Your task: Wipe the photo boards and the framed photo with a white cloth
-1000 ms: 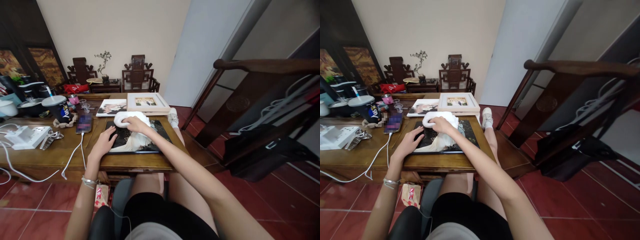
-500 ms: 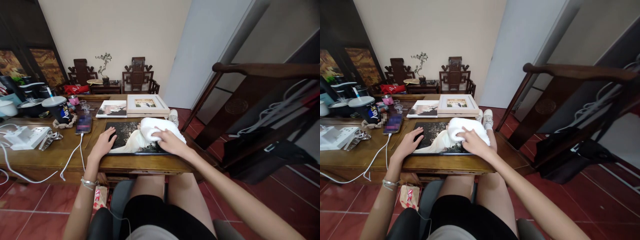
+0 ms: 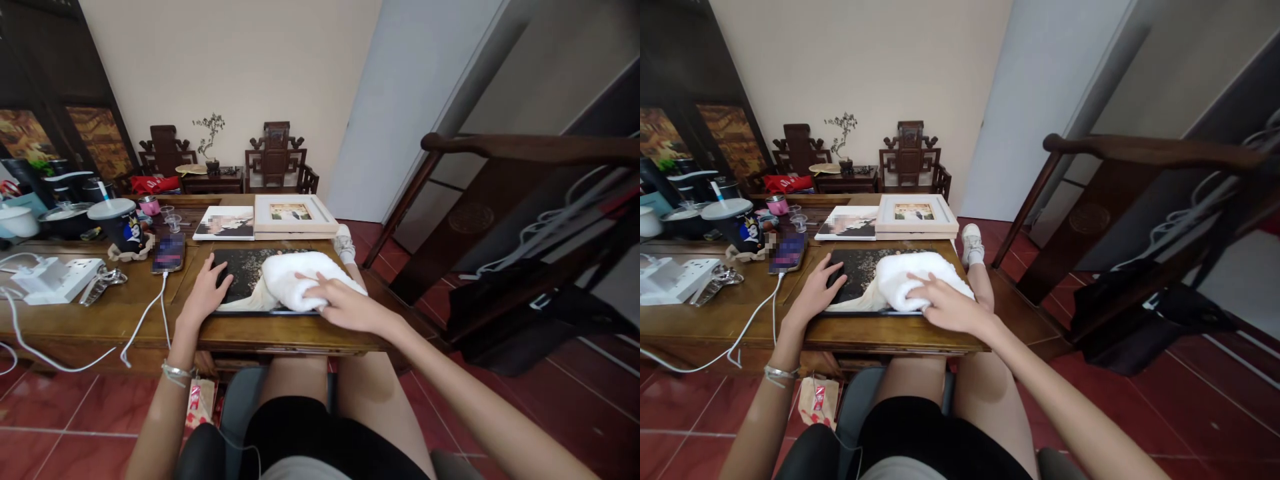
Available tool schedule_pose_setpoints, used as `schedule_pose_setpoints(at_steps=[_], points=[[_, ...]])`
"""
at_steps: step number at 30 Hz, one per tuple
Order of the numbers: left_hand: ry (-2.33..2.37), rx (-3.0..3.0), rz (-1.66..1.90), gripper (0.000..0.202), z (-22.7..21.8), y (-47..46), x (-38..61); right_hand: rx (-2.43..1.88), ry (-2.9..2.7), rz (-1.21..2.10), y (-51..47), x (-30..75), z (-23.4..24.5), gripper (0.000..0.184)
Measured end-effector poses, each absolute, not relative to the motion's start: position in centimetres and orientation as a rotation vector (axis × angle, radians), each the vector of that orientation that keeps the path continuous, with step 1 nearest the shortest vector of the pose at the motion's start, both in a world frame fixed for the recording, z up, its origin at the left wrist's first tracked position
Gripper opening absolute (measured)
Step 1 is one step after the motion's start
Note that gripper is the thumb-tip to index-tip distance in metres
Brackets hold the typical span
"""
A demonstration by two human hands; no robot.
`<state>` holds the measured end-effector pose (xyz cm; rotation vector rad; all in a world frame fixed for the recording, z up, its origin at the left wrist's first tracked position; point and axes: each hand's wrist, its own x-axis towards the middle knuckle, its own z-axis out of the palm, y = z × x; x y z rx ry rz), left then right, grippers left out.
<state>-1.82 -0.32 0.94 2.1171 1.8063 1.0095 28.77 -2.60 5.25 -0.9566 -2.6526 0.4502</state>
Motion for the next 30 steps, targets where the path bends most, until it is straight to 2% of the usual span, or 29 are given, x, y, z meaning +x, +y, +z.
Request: schedule_pose_setpoints(at_steps=[5,8,10,14,17,22,27,30], points=[[1.572,1.773,1.411,0.05,1.8,-0.4,-2.1,-1.138,-2.61,0.344,-0.6,24.9,4.7,0.031],[1.481,1.444,1.543,0.05,3.1,-1.2,-2.3,-1.067,-2.63,0.271,-2.1,21.1,4.9,0.049],[1.415,1.325,1.587,0.052,4.1,-2.1,-2.4,-0.974,-2.646,0.152,-3.5,18.8,5.1,0.056],[1.255,1.336,1.815,0.05,6.5,-4.6,-2.1,-0.863,-2.585,-0.102,-5.9,16.1,6.1,0.045],[1.143,1.387,1.927,0.049,8.1,-6.1,-1.5,-0.823,-2.535,-0.151,-6.9,16.2,7.2,0.043],[1.096,1.45,1.841,0.057,8.4,-6.0,-0.5,-0.729,-2.287,-0.176,-6.7,18.8,9.1,0.038],[1.076,1.466,1.481,0.052,5.7,-3.6,0.8,-0.764,-1.72,-0.119,-4.3,22.8,11.9,0.014],[1.106,1.294,1.395,0.057,4.4,-2.8,2.1,-0.744,-1.286,-0.004,-2.7,24.4,13.3,0.016]])
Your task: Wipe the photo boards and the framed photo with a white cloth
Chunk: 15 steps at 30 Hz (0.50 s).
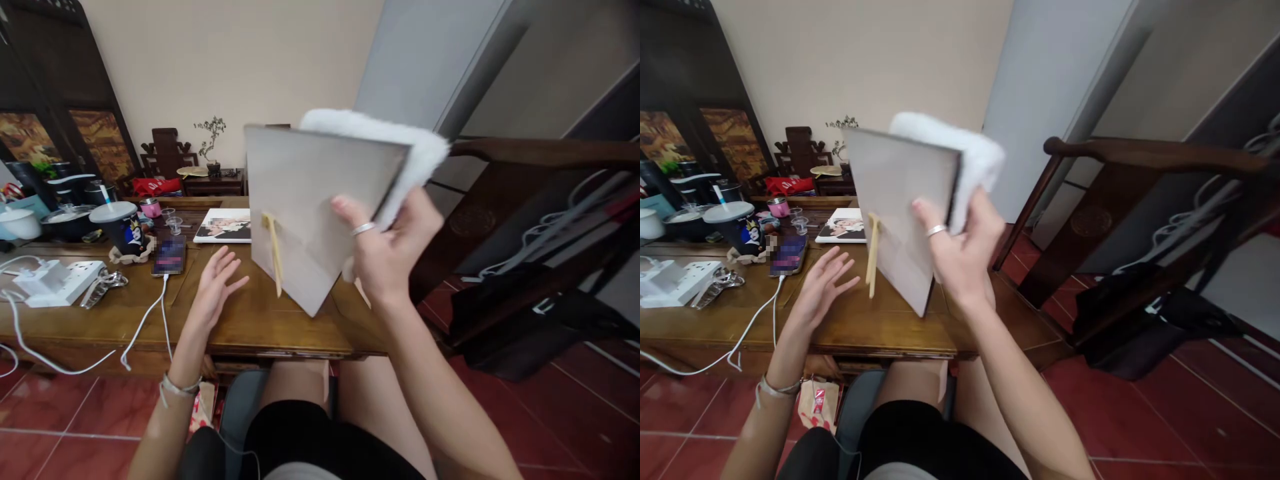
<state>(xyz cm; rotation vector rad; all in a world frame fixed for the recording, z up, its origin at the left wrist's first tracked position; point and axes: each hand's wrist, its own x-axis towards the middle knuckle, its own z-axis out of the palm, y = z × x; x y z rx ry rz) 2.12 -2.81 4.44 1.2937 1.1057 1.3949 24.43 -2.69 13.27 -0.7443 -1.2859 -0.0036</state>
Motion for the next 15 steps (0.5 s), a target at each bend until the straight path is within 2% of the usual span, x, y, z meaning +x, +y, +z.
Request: schedule_pose_setpoints(at_steps=[3,7,11,15], points=[[1.129,1.06,1.311,0.073,3.9,-2.7,3.7,-0.641,-0.996,0.107,-1.2,25.0,13.4,0.024],[0.958,0.963,1.291,0.051,3.8,-3.1,5.5,-0.596,-0.829,0.269,-0.1,24.9,11.9,0.034],[1.006,0.922,1.508,0.046,4.0,-3.0,5.4,-0.605,-0.827,0.506,0.4,26.0,9.8,0.042],[1.17,0.885,1.53,0.042,3.8,-2.0,2.3,-0.659,-0.832,0.639,0.8,28.6,8.0,0.037]])
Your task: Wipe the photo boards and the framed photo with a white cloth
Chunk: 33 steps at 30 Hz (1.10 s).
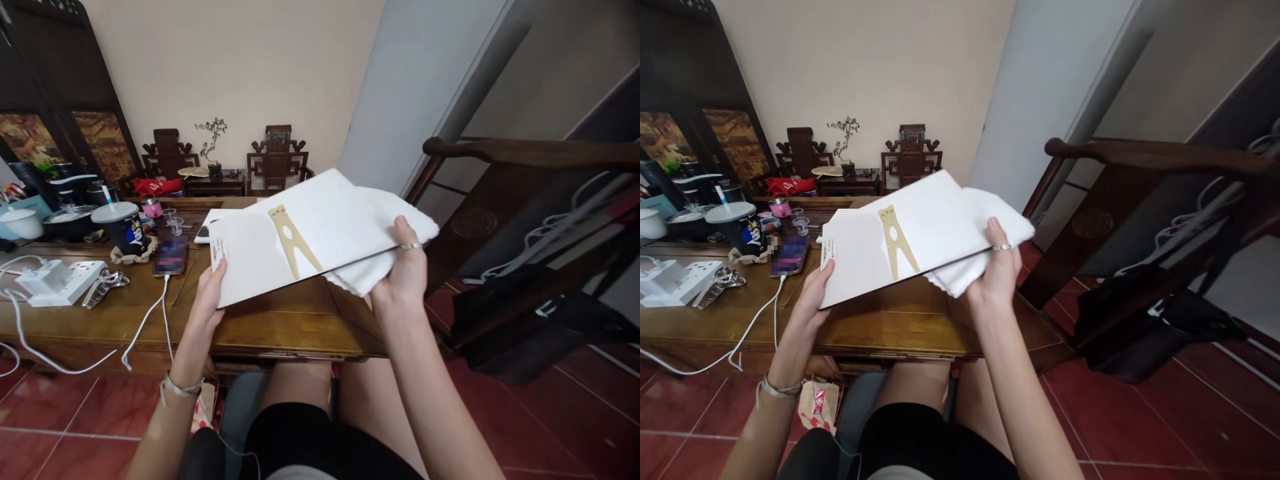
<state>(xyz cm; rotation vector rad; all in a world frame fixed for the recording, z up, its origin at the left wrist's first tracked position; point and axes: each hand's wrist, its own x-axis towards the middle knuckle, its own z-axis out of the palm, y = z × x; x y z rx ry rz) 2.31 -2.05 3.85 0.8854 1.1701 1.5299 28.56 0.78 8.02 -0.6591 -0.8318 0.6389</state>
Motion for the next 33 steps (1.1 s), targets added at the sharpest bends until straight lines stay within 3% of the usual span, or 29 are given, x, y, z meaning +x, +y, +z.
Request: schedule_pose_setpoints(at_steps=[5,11,18,24,33], points=[[1.316,0.9,1.392,0.022,4.0,-1.5,-2.4,-0.883,-0.757,0.298,0.7,32.4,6.8,0.037],[1.413,0.816,1.257,0.012,5.0,-1.8,-2.7,-1.305,-1.775,-0.192,-0.2,34.6,6.6,0.007],[1.441,0.874,1.174,0.017,5.0,-2.2,-2.3,-1.334,-2.456,-0.413,-1.2,30.6,5.3,0.045],[1.505,0.922,1.13,0.019,4.2,-2.0,-2.5,-1.236,-2.626,-0.313,-1.1,28.9,3.3,0.054],[1.976,1.518,0.897,0.049,4.0,-2.0,-3.8,-1.201,-2.592,-0.164,-0.5,28.6,2.4,0.058]])
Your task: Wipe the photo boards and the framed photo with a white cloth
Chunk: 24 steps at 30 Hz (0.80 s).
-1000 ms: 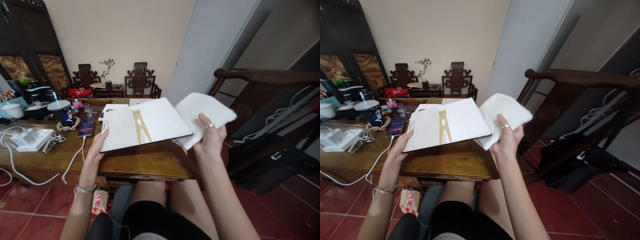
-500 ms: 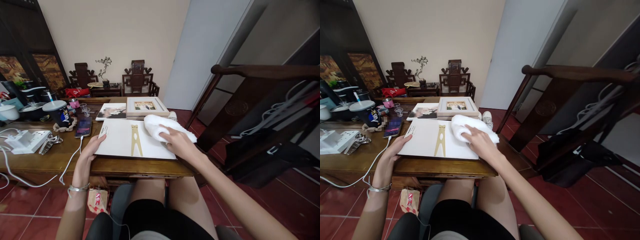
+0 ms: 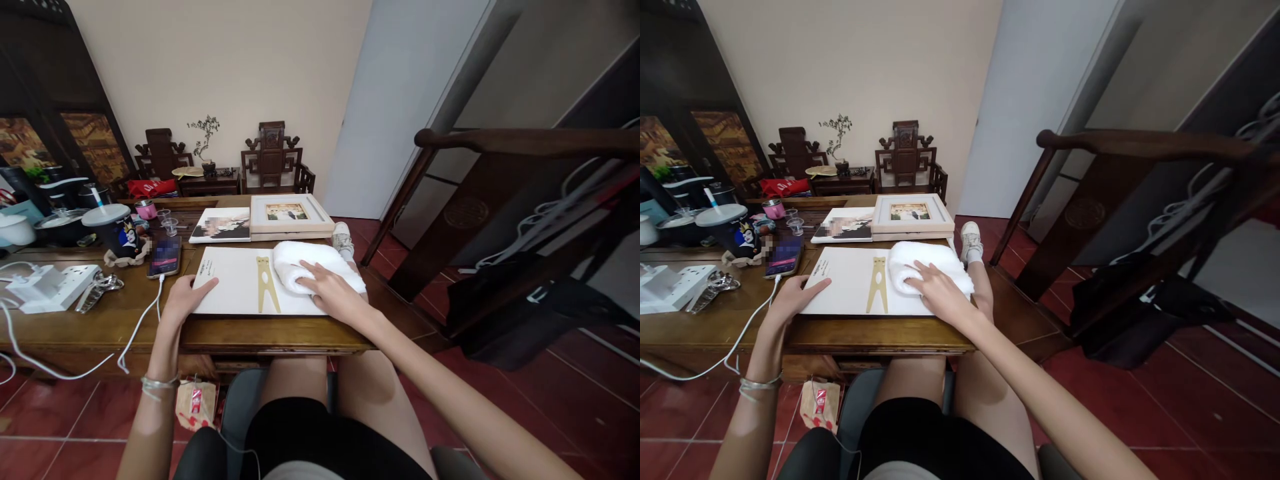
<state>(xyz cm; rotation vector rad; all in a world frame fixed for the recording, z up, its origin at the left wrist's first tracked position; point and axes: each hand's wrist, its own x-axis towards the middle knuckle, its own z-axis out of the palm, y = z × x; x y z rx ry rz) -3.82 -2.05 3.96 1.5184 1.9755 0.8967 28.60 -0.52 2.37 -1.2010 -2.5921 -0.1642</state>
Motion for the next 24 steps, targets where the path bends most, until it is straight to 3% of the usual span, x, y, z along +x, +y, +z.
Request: schedule_pose_setpoints(at_steps=[10,17,24], points=[[2.395,2.034,0.458,0.028,3.8,-3.2,-2.5,-1.257,-2.579,-0.108,0.2,28.0,2.1,0.06],[1.924,2.352,0.585,0.052,1.3,-1.0,-2.1,-1.29,-2.633,-0.064,0.7,27.9,2.8,0.058],[1.835,2.344,0.57,0.055,0.6,-0.2,-2.5,-1.274,-2.656,-0.068,2.9,26.8,3.6,0.058]])
